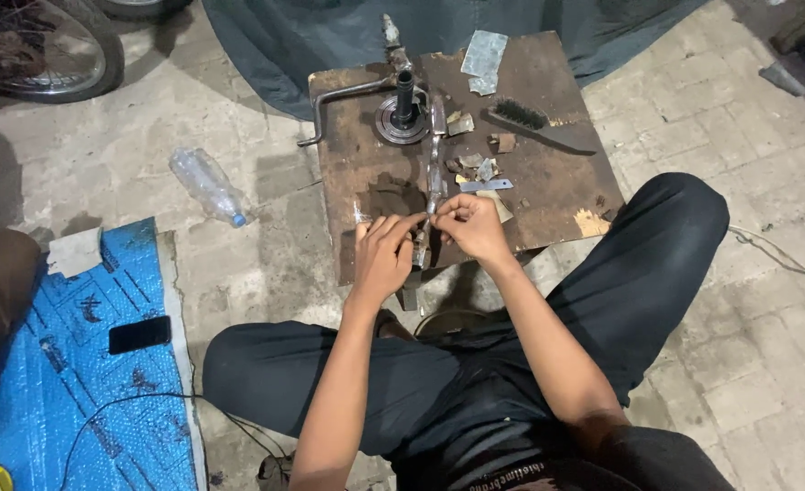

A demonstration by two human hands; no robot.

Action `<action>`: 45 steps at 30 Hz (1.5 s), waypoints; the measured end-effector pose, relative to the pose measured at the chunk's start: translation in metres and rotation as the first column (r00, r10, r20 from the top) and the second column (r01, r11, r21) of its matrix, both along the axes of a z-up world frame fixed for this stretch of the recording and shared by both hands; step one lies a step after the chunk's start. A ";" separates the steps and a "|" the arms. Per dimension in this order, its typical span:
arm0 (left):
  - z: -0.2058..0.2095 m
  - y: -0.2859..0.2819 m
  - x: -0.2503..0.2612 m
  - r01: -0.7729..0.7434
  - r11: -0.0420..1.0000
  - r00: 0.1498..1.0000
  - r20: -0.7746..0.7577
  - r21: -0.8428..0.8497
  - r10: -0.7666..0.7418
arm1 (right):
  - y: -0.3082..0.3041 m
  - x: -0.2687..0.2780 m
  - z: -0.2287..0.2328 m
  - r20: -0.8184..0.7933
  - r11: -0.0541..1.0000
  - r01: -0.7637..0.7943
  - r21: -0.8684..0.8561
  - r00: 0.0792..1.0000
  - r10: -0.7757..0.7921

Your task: The person sits on the floor and scrubs a metal rod with a dark cloth. They rotate the rod to clean different sections and occasionally wipe the cloth on the workbench.

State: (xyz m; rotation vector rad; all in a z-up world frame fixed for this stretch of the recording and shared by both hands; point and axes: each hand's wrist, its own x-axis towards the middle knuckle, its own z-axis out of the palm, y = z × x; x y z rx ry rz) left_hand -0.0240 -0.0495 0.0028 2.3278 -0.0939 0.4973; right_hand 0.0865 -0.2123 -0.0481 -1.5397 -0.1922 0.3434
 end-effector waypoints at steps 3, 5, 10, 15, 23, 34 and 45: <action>0.004 -0.001 -0.001 0.014 1.000 1.000 0.005 -0.013 -0.014 | -0.003 -0.003 -0.001 0.006 0.999 -0.044 -0.017 0.999 0.044; 0.000 0.000 0.000 0.015 1.000 1.000 0.011 -0.006 -0.015 | -0.002 -0.002 -0.002 -0.005 1.000 -0.022 -0.004 1.000 0.022; -0.002 0.001 0.000 0.007 1.000 1.000 0.014 0.006 -0.007 | 0.002 -0.001 0.000 -0.018 0.999 0.011 0.035 1.000 -0.011; -0.005 0.001 0.001 0.000 1.000 1.000 0.007 0.012 0.000 | -0.004 -0.002 0.009 -0.021 1.000 0.000 0.016 1.000 0.000; -0.011 0.002 0.003 -0.002 1.000 1.000 0.030 0.002 0.002 | 0.000 -0.006 0.007 -0.023 0.999 0.030 0.040 0.999 -0.029; -0.022 0.005 0.005 -0.007 0.995 0.997 0.083 0.101 -0.001 | 0.006 -0.008 0.008 -0.025 0.997 0.066 0.041 0.998 -0.065; -0.021 0.002 0.004 -0.015 0.989 0.998 0.065 0.149 0.005 | 0.007 -0.011 0.009 -0.181 0.996 0.060 0.061 0.982 -0.048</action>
